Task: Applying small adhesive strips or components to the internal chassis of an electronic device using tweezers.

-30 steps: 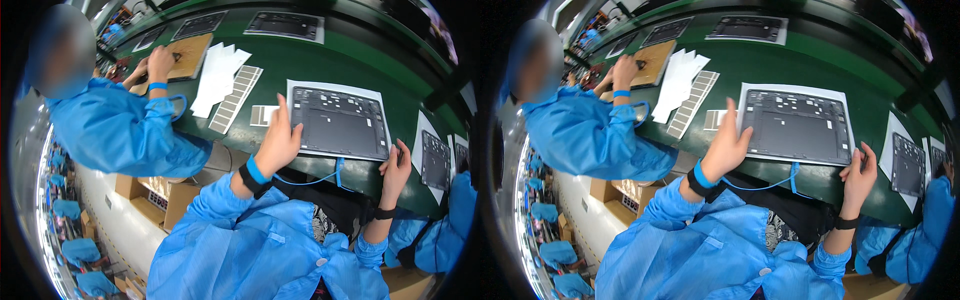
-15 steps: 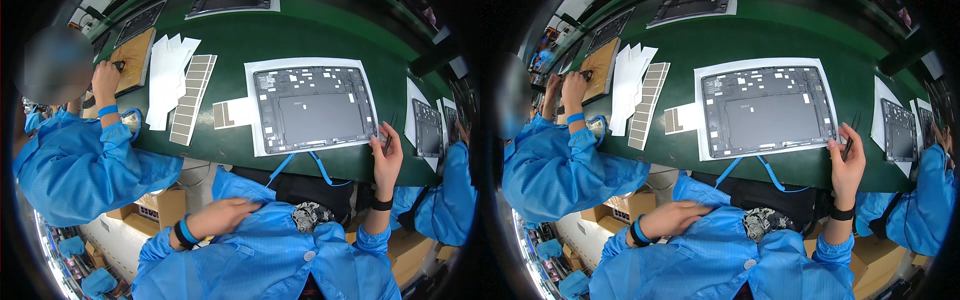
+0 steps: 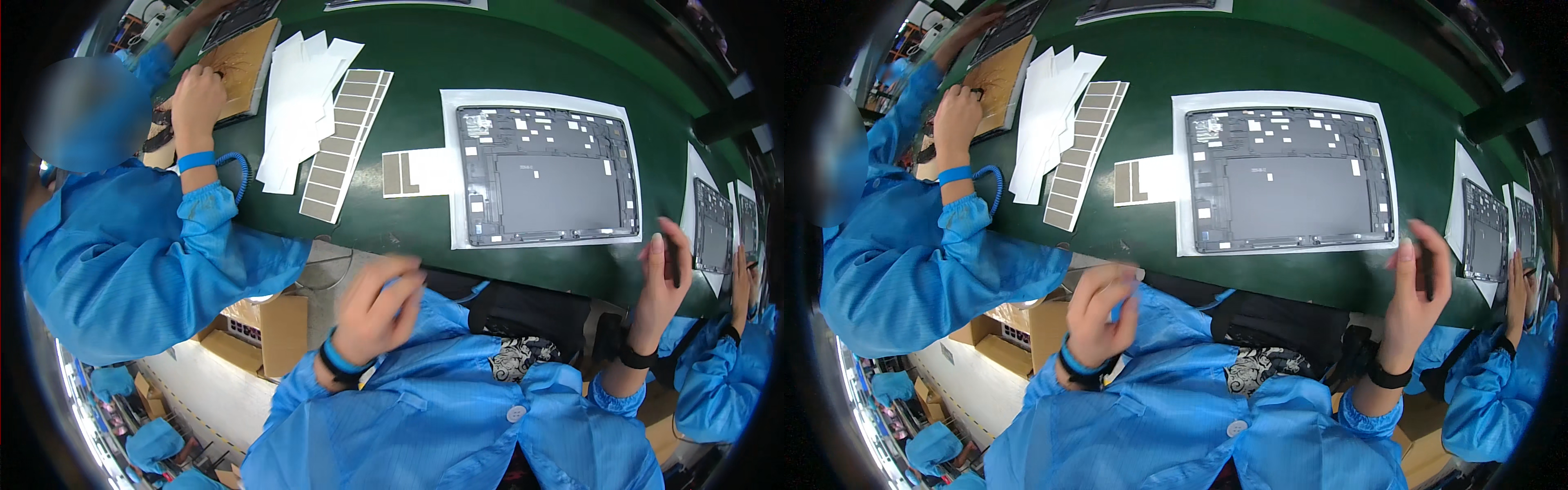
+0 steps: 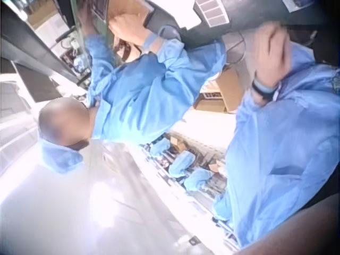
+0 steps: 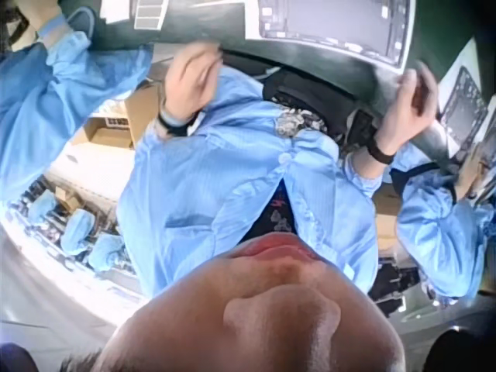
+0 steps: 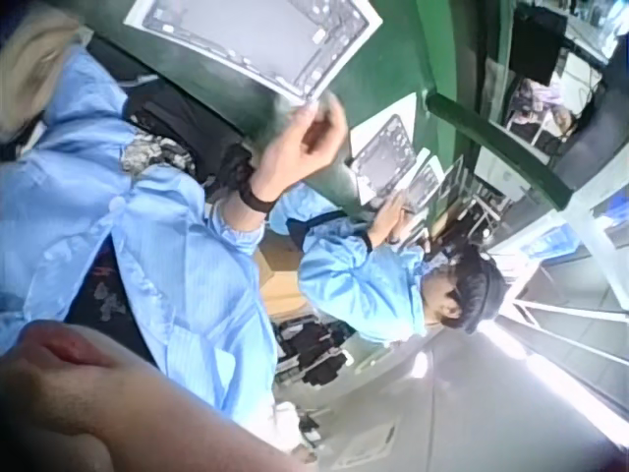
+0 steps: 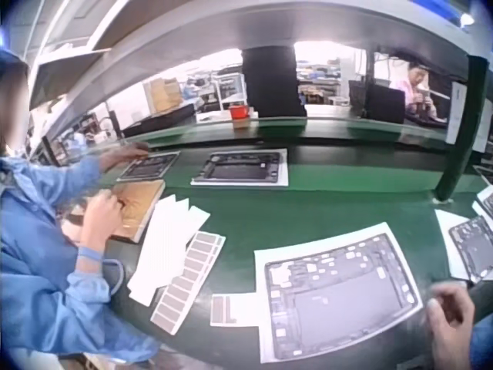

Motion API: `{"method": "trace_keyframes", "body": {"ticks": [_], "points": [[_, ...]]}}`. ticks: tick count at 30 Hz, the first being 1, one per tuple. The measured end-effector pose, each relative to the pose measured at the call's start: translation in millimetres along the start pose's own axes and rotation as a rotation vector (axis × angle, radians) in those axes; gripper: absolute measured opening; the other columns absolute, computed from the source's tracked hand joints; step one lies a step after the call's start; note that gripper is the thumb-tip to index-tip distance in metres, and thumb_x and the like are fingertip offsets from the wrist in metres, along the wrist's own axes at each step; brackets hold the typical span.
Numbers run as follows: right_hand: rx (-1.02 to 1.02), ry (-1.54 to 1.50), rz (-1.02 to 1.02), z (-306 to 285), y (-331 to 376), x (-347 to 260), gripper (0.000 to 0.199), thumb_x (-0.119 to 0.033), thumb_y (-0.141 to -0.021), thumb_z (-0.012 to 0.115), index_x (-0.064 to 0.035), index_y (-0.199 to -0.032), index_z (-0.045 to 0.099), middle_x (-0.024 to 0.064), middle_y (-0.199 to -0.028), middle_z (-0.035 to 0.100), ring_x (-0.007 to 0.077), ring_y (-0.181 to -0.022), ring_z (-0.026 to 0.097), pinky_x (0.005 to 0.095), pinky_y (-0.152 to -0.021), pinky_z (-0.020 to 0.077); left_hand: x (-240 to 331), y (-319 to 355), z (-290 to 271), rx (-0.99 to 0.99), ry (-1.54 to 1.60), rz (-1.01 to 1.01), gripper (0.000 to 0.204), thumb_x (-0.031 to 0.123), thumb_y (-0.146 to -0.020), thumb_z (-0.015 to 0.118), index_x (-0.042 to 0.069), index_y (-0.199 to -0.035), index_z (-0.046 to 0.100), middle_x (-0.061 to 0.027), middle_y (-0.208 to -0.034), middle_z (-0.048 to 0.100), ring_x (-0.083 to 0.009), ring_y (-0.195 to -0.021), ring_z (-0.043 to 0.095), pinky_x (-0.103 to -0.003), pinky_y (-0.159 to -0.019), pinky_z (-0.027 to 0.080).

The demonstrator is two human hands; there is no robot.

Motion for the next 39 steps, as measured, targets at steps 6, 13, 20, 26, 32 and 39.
{"method": "trace_keyframes", "body": {"ticks": [6, 13, 20, 26, 32, 39], "points": [[-0.528, -0.264, -0.027, 121.6, 18.4, -89.9, 0.027, -0.019, -0.103, 0.055, 0.003, -0.111, 0.07, 0.0034, -0.08, 0.064, 0.0075, -0.071, 0.056, 0.0206, -0.067, 0.0452, -32.0, -44.3, 34.6, 0.117, -0.389, -0.216, 0.044, 0.02, -0.088, 0.071, 0.005, -0.129, 0.063, -0.0215, -0.143, 0.05, -0.0426, -0.134, 0.045, -0.049, -0.109, 0.037], [-0.647, -0.246, 0.306, 210.1, 17.6, -69.9, 0.023, -0.017, -0.091, 0.07, 0.0056, -0.086, 0.072, 0.0031, -0.059, 0.063, 0.0057, -0.054, 0.055, 0.0246, -0.049, 0.0423, -38.4, -40.2, 33.2, 0.189, -0.112, -0.318, 0.076, 0.016, -0.089, 0.07, -0.002, -0.152, 0.031, -0.0211, -0.138, 0.057, -0.0389, -0.13, 0.051, -0.045, -0.107, 0.04], [-0.692, -0.256, 0.254, 220.4, 23.0, -63.6, 0.018, -0.012, -0.09, 0.068, 0.0051, -0.094, 0.071, 0.0069, -0.069, 0.067, 0.0073, -0.058, 0.058, 0.0246, -0.052, 0.045, -40.7, -38.2, 32.8, 0.243, -0.149, -0.357, 0.081, 0.012, -0.089, 0.07, -0.007, -0.153, 0.023, -0.0172, -0.129, 0.065, -0.0358, -0.123, 0.057, -0.042, -0.102, 0.044], [-0.52, -0.444, 0.418, 213.4, 20.6, -67.3, 0.02, -0.011, -0.095, 0.065, 0.0038, -0.108, 0.069, 0.0075, -0.075, 0.069, 0.0098, -0.06, 0.063, 0.0223, -0.053, 0.0503, -40.5, -40.5, 31.0, 0.173, -0.171, -0.324, 0.071, 0.011, -0.089, 0.068, -0.009, -0.148, 0.033, -0.0187, -0.131, 0.063, -0.0365, -0.123, 0.056, -0.041, -0.101, 0.045], [-0.464, -0.387, 0.306, 186.3, -33.0, -32.9, 0.023, -0.014, -0.098, 0.062, 0.0041, -0.111, 0.069, 0.004, -0.068, 0.063, 0.0084, -0.059, 0.059, 0.0233, -0.06, 0.0513, -27.5, -53.8, 28.5, 0.152, -0.267, -0.311, 0.051, 0.013, -0.089, 0.068, -0.007, -0.132, 0.051, -0.0219, -0.127, 0.061, -0.0387, -0.12, 0.054, -0.045, -0.1, 0.045], [-0.553, -0.447, 0.29, 194.7, -31.4, -21.2, 0.022, -0.016, -0.099, 0.062, 0.0022, -0.108, 0.07, 0.0023, -0.076, 0.066, 0.0094, -0.069, 0.063, 0.0218, -0.062, 0.0474, -18.2, -93.3, 48.2, 0.092, -0.209, -0.153, 0.046, 0.014, -0.086, 0.069, -0.005, -0.125, 0.056, -0.0212, -0.126, 0.056, -0.0408, -0.119, 0.052, -0.047, -0.101, 0.042]]}}
Point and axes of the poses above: each hand's wrist, its own y-axis away from the middle knuckle, its own z-axis out of the palm, x = y × z, the point moved 4 cm from there along -y, towards the middle knuckle
